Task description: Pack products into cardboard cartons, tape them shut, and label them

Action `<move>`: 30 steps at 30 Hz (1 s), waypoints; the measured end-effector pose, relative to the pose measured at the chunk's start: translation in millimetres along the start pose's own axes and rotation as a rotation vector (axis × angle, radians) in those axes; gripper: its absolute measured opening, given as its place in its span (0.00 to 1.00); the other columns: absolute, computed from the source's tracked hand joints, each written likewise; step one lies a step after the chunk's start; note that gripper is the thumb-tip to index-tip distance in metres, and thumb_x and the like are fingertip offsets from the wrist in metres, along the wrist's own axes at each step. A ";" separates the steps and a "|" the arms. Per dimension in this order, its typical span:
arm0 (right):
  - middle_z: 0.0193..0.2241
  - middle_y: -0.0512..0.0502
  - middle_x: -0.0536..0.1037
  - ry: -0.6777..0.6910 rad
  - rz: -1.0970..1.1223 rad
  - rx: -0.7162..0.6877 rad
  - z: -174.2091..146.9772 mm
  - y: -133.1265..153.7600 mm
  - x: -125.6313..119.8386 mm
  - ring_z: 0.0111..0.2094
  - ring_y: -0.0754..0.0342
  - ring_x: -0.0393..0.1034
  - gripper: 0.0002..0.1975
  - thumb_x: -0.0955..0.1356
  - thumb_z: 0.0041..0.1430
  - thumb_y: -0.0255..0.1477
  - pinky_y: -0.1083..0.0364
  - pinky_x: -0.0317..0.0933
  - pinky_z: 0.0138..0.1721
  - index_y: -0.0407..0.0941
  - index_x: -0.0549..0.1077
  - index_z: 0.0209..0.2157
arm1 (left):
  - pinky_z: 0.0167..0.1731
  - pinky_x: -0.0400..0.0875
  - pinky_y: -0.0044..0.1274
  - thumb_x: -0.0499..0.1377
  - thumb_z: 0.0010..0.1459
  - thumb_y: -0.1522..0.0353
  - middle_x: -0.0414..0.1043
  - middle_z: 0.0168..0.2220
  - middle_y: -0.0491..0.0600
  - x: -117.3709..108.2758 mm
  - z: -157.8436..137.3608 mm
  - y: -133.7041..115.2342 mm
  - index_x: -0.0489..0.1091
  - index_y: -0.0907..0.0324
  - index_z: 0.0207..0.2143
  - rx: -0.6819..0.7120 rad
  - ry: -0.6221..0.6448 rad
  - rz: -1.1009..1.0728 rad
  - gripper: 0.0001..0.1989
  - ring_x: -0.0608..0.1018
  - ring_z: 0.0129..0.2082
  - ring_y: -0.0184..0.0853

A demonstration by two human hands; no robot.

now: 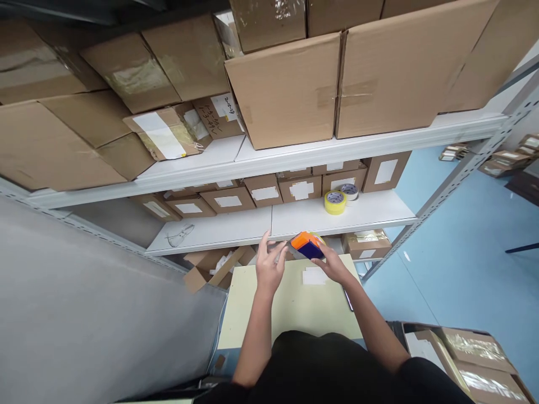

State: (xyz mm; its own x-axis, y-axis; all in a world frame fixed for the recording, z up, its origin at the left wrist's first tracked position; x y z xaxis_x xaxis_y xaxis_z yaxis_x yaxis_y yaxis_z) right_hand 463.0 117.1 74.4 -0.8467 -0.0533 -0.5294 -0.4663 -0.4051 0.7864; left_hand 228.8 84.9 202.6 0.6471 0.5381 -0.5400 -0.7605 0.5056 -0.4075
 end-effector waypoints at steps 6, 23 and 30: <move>0.62 0.34 0.73 -0.065 -0.179 -0.029 15.7 -16.6 5.8 0.63 0.35 0.67 0.30 0.67 0.67 0.38 0.37 0.63 0.60 0.46 0.63 0.67 | 0.52 0.77 0.38 0.59 0.67 0.69 0.60 0.69 0.60 14.2 -34.4 -8.4 0.75 0.54 0.56 0.079 0.024 0.152 0.17 0.78 0.56 0.48; 0.58 0.33 0.75 0.123 -0.690 0.108 146.8 -48.3 9.5 0.63 0.36 0.61 0.32 0.67 0.55 0.21 0.36 0.42 0.68 0.42 0.69 0.62 | 0.56 0.76 0.35 0.54 0.69 0.69 0.71 0.62 0.55 -22.6 -69.2 8.6 0.72 0.53 0.60 -0.145 0.035 0.087 0.19 0.77 0.58 0.41; 0.58 0.34 0.72 -0.195 -0.385 -0.163 124.4 -7.1 30.1 0.61 0.34 0.61 0.26 0.68 0.59 0.32 0.34 0.55 0.63 0.44 0.71 0.60 | 0.58 0.74 0.43 0.56 0.67 0.67 0.74 0.58 0.56 -47.6 -90.7 39.6 0.73 0.54 0.59 -0.274 0.106 0.202 0.19 0.76 0.58 0.46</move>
State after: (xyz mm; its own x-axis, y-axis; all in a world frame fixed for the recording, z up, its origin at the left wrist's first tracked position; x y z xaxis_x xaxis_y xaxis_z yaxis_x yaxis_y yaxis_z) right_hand 408.9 231.9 92.5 -0.6591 0.2954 -0.6917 -0.7234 -0.5006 0.4755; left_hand 163.1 18.2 145.3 0.4843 0.5282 -0.6975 -0.8678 0.1889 -0.4595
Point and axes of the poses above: each hand's wrist, its own z-axis towards the middle knuckle, its own x-axis out of the palm, y = z × x, the point moved 2 cm from there along z, towards the middle knuckle
